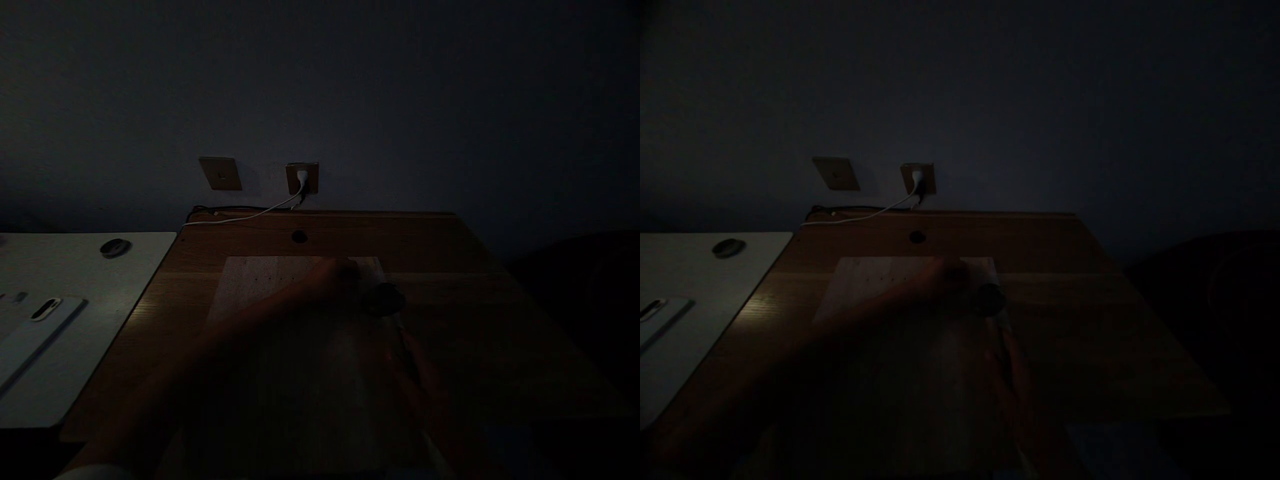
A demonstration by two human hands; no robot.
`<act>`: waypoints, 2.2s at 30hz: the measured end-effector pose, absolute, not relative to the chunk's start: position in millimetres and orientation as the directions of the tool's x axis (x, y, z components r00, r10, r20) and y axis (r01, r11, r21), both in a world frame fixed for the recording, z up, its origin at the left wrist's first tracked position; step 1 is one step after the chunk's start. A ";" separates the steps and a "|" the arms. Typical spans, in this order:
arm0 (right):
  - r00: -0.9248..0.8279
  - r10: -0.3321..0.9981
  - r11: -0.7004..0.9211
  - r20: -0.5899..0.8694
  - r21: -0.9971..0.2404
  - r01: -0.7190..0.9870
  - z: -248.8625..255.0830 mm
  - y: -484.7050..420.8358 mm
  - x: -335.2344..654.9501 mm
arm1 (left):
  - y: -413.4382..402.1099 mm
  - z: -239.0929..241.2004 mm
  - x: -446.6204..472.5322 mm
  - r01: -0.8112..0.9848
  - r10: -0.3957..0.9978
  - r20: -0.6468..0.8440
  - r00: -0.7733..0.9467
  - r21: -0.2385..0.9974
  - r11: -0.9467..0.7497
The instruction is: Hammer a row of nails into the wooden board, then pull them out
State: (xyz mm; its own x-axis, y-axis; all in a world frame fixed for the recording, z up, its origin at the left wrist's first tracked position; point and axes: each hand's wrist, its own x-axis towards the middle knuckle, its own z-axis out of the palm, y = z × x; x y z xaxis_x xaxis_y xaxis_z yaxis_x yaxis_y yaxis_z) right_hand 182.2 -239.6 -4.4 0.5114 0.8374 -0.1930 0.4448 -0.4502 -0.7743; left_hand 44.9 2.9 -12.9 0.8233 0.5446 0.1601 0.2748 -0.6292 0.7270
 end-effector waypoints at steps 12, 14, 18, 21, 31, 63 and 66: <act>0.486 0.854 -0.436 -0.188 -0.768 0.469 21.9 -209.3 195.7 | -2.6 -15.2 41.5 0.242 0.618 0.182 0.765 0.808 -0.537; 0.463 0.875 -0.391 -0.141 -0.770 0.504 29.0 -198.8 193.4 | -2.3 -15.9 41.5 0.202 0.609 0.181 0.773 0.838 -0.506; 0.416 0.907 -0.305 -0.061 -0.778 0.550 30.9 -184.7 187.0 | -1.4 -17.2 41.6 0.201 0.612 0.176 0.771 0.844 -0.497; 0.402 0.914 -0.291 -0.051 -0.774 0.562 26.1 -182.4 184.4 | -1.2 -18.0 41.8 0.229 0.624 0.190 0.758 0.818 -0.527; 0.387 0.919 -0.307 -0.069 -0.742 0.596 33.5 -178.5 182.8 | 0.9 -23.9 44.7 0.209 0.608 0.230 0.760 0.799 -0.564; 0.538 0.812 -0.522 -0.226 -0.694 0.496 22.9 -217.3 179.7 | -3.9 29.4 -44.7 0.157 0.212 0.089 0.973 0.413 -0.897; 0.545 0.801 -0.548 -0.248 -0.671 0.499 17.1 -218.5 177.9 | -12.1 30.5 -52.7 0.188 0.208 0.021 0.978 0.350 -0.918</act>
State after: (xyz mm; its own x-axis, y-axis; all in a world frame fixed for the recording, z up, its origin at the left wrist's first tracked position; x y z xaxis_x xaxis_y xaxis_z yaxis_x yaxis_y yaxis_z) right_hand 177.9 -218.5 17.1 0.5454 0.8005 -0.2484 0.4991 -0.5483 -0.6710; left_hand -52.7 -12.1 30.5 0.9778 0.2083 0.0206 0.1881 -0.9177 0.3500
